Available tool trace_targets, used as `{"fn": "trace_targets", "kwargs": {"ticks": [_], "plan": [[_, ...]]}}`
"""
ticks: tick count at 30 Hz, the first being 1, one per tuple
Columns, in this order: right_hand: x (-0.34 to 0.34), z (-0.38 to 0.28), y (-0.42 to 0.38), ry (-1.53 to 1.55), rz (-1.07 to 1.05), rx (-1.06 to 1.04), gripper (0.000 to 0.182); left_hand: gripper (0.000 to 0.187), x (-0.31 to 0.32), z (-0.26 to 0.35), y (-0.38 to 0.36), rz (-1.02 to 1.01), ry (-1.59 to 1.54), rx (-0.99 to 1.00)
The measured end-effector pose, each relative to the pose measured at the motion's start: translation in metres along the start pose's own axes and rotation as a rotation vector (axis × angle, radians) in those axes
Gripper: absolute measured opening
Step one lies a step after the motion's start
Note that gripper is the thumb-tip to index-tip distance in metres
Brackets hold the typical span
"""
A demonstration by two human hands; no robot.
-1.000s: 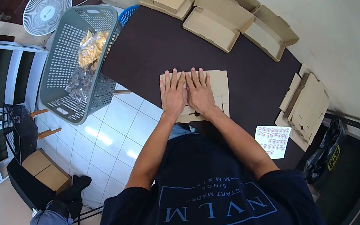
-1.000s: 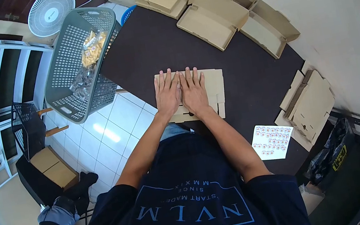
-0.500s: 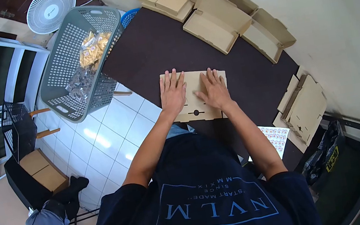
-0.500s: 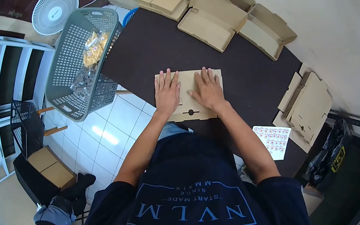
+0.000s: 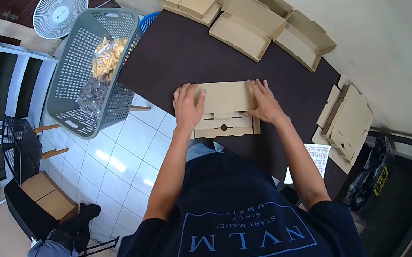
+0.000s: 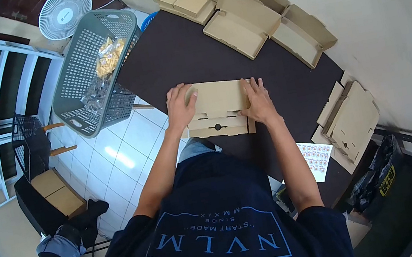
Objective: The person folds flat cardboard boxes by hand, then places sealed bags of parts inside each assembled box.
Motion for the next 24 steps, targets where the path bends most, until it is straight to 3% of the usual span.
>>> {"fn": "trace_targets", "kwargs": {"ticks": [2,9,11,12,14,15,17,21,24], "plan": [[0.003,0.006,0.0,0.073,-0.013,0.032,0.094,0.041,0.008,-0.017,0.0,-0.156,-0.199,-0.193],[-0.014,-0.005,-0.005,0.334,-0.046,0.134,0.091,0.044,0.004,-0.024,0.005,-0.122,-0.324,-0.348],[-0.007,0.007,-0.006,0.532,-0.032,0.212,0.084,0.045,-0.001,-0.032,0.002,-0.081,-0.415,-0.616],[-0.007,0.006,-0.005,0.533,-0.03,0.216,0.084,0.045,0.002,-0.038,0.001,-0.085,-0.414,-0.614],[-0.009,0.014,-0.005,0.464,0.154,0.412,0.062,0.043,0.014,-0.056,-0.009,-0.148,-0.45,-0.744],[-0.001,0.015,-0.006,0.466,0.152,0.416,0.062,0.043,0.014,-0.055,-0.011,-0.152,-0.447,-0.745],[0.024,0.026,-0.01,0.74,0.164,0.544,0.043,0.042,0.017,-0.05,-0.017,-0.183,-0.613,-0.834],[0.037,0.016,-0.019,1.073,0.079,0.762,0.022,0.039,0.016,-0.045,-0.027,-0.27,-0.642,-0.961],[0.055,0.03,-0.017,1.142,0.174,0.63,0.019,0.037,0.029,-0.055,-0.042,-0.314,-0.708,-1.075]]}}
Point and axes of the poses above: each hand's wrist, its own y-axis towards the middle knuckle, its own x-axis out of the palm, z = x × y, the point moved 6 cm from there along y, towards the middle knuckle, and after that the axes turned 7 degrees about z, right-handed, at the moved point
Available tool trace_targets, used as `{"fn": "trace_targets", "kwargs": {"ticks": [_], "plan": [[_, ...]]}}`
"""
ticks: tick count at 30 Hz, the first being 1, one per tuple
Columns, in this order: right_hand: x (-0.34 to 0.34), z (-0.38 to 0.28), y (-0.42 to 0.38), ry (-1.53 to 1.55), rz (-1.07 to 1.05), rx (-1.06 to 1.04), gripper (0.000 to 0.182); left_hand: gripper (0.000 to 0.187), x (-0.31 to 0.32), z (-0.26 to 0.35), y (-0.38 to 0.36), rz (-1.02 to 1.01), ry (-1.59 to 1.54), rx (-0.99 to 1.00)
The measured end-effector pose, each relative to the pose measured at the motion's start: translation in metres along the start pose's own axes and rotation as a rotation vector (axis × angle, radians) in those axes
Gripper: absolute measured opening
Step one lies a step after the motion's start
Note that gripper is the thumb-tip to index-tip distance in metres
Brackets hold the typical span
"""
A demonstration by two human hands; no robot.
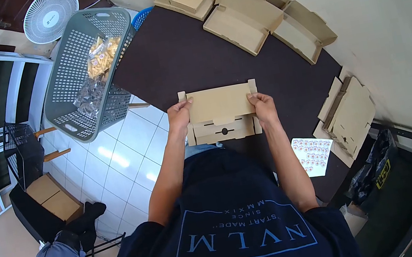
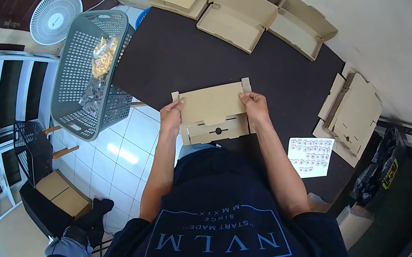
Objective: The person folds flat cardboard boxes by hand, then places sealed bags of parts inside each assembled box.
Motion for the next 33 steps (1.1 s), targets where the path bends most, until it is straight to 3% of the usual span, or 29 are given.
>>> {"fn": "trace_targets", "kwargs": {"ticks": [2,5,8,9,13,15,18,22,24,26,27,28,30,32,33], "plan": [[-0.002,0.009,0.0,0.115,0.002,0.098,0.019,0.034,0.005,-0.01,0.003,-0.039,-0.342,-0.066],[-0.001,0.015,-0.002,0.248,-0.017,0.205,0.018,0.034,0.009,-0.018,0.004,-0.09,-0.459,-0.077],[-0.005,0.017,0.002,0.169,-0.042,0.182,0.019,0.035,0.005,-0.016,0.004,-0.063,-0.22,-0.005],[-0.005,0.016,0.002,0.068,-0.056,0.149,0.02,0.035,0.006,-0.015,0.005,-0.063,-0.221,-0.006],[0.001,0.001,-0.008,0.151,-0.024,0.171,0.023,0.039,0.01,-0.011,0.002,-0.095,-0.328,-0.095],[0.003,-0.018,-0.021,-0.003,-0.017,0.174,0.027,0.041,0.008,-0.007,-0.005,-0.091,-0.349,-0.138],[-0.001,-0.004,-0.01,-0.088,-0.054,0.058,0.032,0.044,0.006,-0.003,-0.016,-0.088,-0.081,-0.064],[-0.003,-0.012,-0.016,-0.089,0.001,0.105,0.033,0.051,-0.003,0.006,-0.024,-0.077,-0.106,-0.149],[-0.008,-0.02,-0.021,0.053,0.042,0.146,0.034,0.053,-0.008,0.016,-0.031,-0.115,-0.067,-0.173],[-0.009,-0.026,-0.017,0.045,0.042,0.147,0.038,0.054,-0.029,0.042,-0.028,0.2,0.108,0.081],[-0.007,-0.033,-0.016,0.085,0.044,0.087,0.039,0.044,-0.035,0.066,-0.028,0.394,0.192,0.436],[-0.006,-0.041,-0.015,0.123,0.046,0.027,0.04,0.044,-0.035,0.067,-0.023,0.394,0.194,0.434],[-0.001,-0.049,-0.007,0.143,0.04,0.001,0.044,0.033,-0.021,0.097,-0.033,0.297,0.19,0.711],[0.005,-0.062,0.006,-0.134,0.076,-0.209,0.044,0.025,-0.003,0.119,-0.038,0.259,0.193,0.835],[0.008,-0.064,0.013,-0.165,0.112,-0.218,0.044,0.032,0.013,0.136,-0.05,0.225,0.343,1.095]]}}
Point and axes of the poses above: each hand's wrist, its own y-axis towards the middle knuckle, its own x-axis out of the palm, z = x × y, the point moved 6 cm from there along y, towards the middle knuckle, and after that the axes turned 7 degrees about z, right-handed, at the moved point
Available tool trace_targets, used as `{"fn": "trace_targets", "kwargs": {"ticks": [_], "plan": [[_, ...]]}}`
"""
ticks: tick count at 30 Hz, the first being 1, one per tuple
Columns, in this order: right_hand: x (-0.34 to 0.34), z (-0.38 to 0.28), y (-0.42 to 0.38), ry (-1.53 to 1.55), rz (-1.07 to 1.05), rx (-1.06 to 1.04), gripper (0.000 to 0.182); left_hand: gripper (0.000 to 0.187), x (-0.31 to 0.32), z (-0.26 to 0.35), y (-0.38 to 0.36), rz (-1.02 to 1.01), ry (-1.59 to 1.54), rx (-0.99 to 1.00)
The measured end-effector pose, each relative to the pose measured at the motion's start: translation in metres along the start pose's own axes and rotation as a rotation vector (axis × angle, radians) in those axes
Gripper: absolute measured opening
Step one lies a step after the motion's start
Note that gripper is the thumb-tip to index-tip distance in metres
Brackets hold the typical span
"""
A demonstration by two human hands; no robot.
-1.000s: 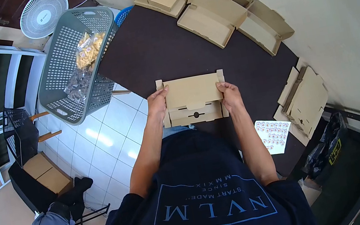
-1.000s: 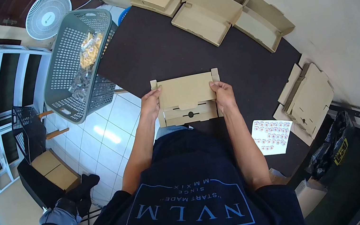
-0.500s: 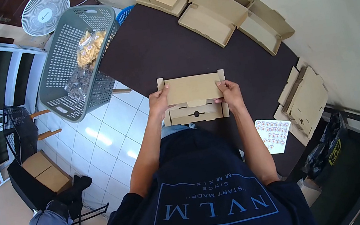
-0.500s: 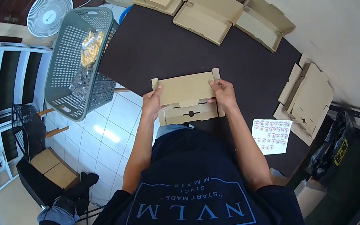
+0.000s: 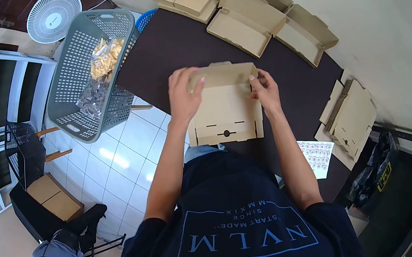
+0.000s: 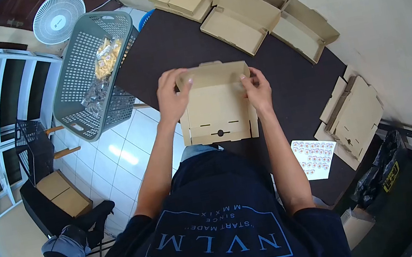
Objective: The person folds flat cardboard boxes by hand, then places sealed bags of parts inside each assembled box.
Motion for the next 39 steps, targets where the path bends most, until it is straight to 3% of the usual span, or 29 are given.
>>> {"fn": "trace_targets", "kwargs": {"ticks": [1,5,7,10,13,20,22,26,28,29,31,33,35,37,39], "plan": [[0.004,-0.002,0.006,0.0,0.002,-0.004,0.044,0.039,0.012,0.02,0.005,-0.052,0.092,0.281],[0.011,0.009,0.036,-0.18,0.054,-0.054,0.044,0.048,0.059,0.017,0.027,-0.134,0.197,0.304],[0.013,0.018,0.052,-0.258,0.083,-0.102,0.045,0.058,0.089,-0.001,0.031,-0.357,0.364,0.248],[0.012,0.018,0.06,-0.324,0.107,-0.127,0.047,0.055,0.114,-0.019,0.037,-0.478,0.45,0.229],[0.014,0.011,0.051,-0.432,0.159,-0.288,0.045,0.049,0.13,-0.032,0.026,-0.553,0.445,0.243],[0.018,0.018,0.04,-0.373,0.076,-0.315,0.031,0.047,0.132,-0.036,-0.008,-0.433,0.559,0.285],[0.015,0.014,0.038,-0.341,0.079,-0.29,0.028,0.051,0.133,-0.037,-0.006,-0.476,0.518,0.166],[0.007,0.01,0.029,-0.285,0.096,-0.277,0.025,0.054,0.131,-0.035,-0.005,-0.475,0.549,0.177],[0.003,0.003,0.02,-0.235,0.104,-0.388,0.021,0.052,0.125,-0.032,0.003,-0.468,0.499,0.028],[0.0,0.003,0.015,-0.234,0.102,-0.388,0.021,0.052,0.119,-0.03,0.004,-0.467,0.5,0.027],[-0.008,-0.004,-0.004,-0.323,0.088,-0.445,0.019,0.047,0.087,-0.02,0.012,-0.244,-0.015,-0.105],[-0.018,0.002,-0.02,-0.402,0.054,-0.517,0.02,0.041,0.054,-0.014,0.003,-0.22,-0.013,-0.117],[-0.029,0.009,-0.042,-0.478,0.01,-0.585,0.022,0.037,0.029,-0.034,-0.017,-0.308,-0.202,-0.402],[-0.029,0.02,-0.062,-0.542,-0.203,-0.54,0.024,0.031,0.004,-0.055,-0.043,-0.255,-0.209,-0.339],[-0.036,0.036,-0.079,-0.566,-0.186,-0.511,0.026,0.033,-0.018,-0.064,-0.071,-0.226,-0.071,-0.33]]}}
Point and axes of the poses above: each hand's wrist, its own y-axis towards the middle knuckle, its own x-axis out of the palm, z = x × y, the point moved 6 cm from there along y, towards the middle knuckle, and after that the axes turned 7 degrees about z, right-handed, at the moved point
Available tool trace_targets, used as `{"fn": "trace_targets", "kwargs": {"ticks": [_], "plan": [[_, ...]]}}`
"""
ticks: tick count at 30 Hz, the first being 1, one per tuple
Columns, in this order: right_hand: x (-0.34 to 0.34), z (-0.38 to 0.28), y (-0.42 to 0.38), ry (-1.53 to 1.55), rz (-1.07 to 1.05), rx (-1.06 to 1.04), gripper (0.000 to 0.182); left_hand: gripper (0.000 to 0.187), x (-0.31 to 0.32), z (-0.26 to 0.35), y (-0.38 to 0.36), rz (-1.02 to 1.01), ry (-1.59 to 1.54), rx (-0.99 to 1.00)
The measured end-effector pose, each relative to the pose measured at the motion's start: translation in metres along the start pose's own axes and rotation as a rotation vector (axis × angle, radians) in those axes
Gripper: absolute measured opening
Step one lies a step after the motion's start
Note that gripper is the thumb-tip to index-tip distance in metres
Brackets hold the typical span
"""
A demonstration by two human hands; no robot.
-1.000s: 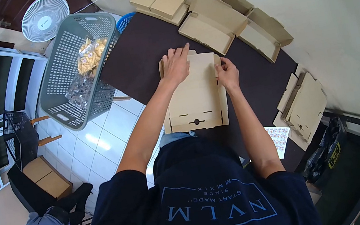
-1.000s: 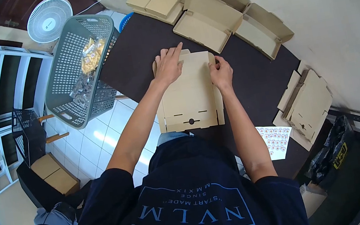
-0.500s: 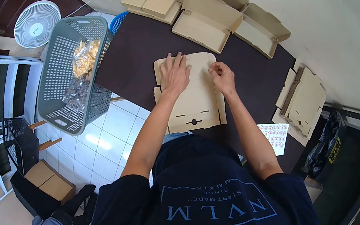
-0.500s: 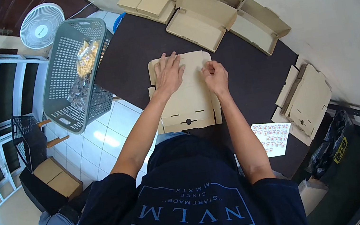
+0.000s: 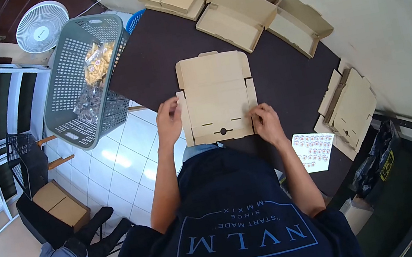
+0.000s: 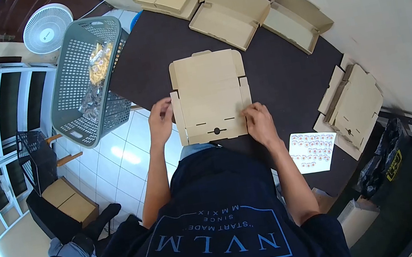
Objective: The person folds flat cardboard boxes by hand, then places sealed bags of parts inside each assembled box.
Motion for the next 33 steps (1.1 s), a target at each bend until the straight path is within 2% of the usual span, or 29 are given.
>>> {"fn": "trace_targets", "kwargs": {"ticks": [1,2,4,5,6,8,10,12,13,15,17,18,20,22,24,27,28,30,33], "plan": [[-0.001,0.003,-0.009,-0.028,0.004,0.028,0.029,0.036,-0.008,-0.009,-0.014,0.055,0.125,-0.001],[-0.003,0.004,-0.017,-0.03,0.001,0.023,0.029,0.036,-0.012,-0.022,-0.028,0.06,0.122,-0.002],[-0.011,0.011,-0.029,-0.178,0.07,0.112,0.034,0.043,-0.016,-0.032,-0.052,0.001,0.351,0.166],[-0.01,0.02,-0.034,-0.203,0.075,0.112,0.041,0.051,-0.016,-0.042,-0.06,-0.109,0.286,0.052],[-0.011,0.023,-0.034,-0.203,0.075,0.11,0.041,0.051,-0.018,-0.041,-0.062,-0.107,0.286,0.052],[-0.011,0.026,-0.033,-0.078,0.07,0.117,0.042,0.054,-0.012,-0.037,-0.067,-0.25,0.14,0.085],[-0.014,0.019,-0.027,-0.063,0.053,0.076,0.041,0.053,-0.01,-0.028,-0.063,-0.272,0.148,0.147],[-0.012,0.019,-0.02,-0.047,0.042,0.031,0.04,0.037,-0.009,-0.021,-0.054,-0.27,0.108,0.124],[-0.007,0.024,-0.02,-0.018,0.011,0.007,0.034,0.037,-0.009,-0.028,-0.05,-0.268,0.108,0.125],[-0.003,0.027,-0.017,0.01,-0.02,-0.026,0.029,0.022,-0.006,-0.046,-0.043,-0.305,0.012,0.078],[-0.004,0.031,-0.013,0.201,0.031,0.058,0.019,0.018,-0.005,-0.051,-0.037,-0.274,0.007,0.093],[-0.003,0.03,-0.015,0.2,0.025,0.058,0.019,0.015,-0.004,-0.05,-0.04,-0.254,0.001,0.097],[0.003,0.03,-0.01,0.345,0.035,0.154,0.018,0.016,0.003,-0.049,-0.043,-0.239,-0.05,0.055],[-0.001,0.015,-0.006,0.328,0.022,0.144,0.018,0.017,0.007,-0.038,-0.045,-0.232,-0.097,0.014],[0.003,0.008,-0.008,0.307,0.01,0.138,0.018,0.016,0.01,-0.033,-0.049,-0.228,-0.177,-0.141],[0.006,0.006,-0.015,0.356,0.119,0.142,0.016,0.016,0.017,-0.026,-0.053,-0.223,-0.251,-0.219],[0.009,0.007,-0.016,0.366,0.125,0.188,0.016,0.016,0.021,-0.029,-0.053,-0.221,-0.25,-0.221],[0.016,0.009,-0.017,0.379,0.13,0.231,0.015,0.017,0.025,-0.027,-0.051,-0.199,-0.132,-0.05],[0.016,0.016,-0.019,0.257,0.237,0.288,0.015,0.019,0.032,-0.025,-0.052,-0.19,0.033,-0.044]]}}
Point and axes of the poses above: each hand's wrist, its own y-axis towards the middle knuckle, its own x-axis out of the palm, z = x × y, the point moved 6 cm from there along y, towards the middle knuckle, and after that the axes turned 7 degrees about z, right-handed, at the moved point
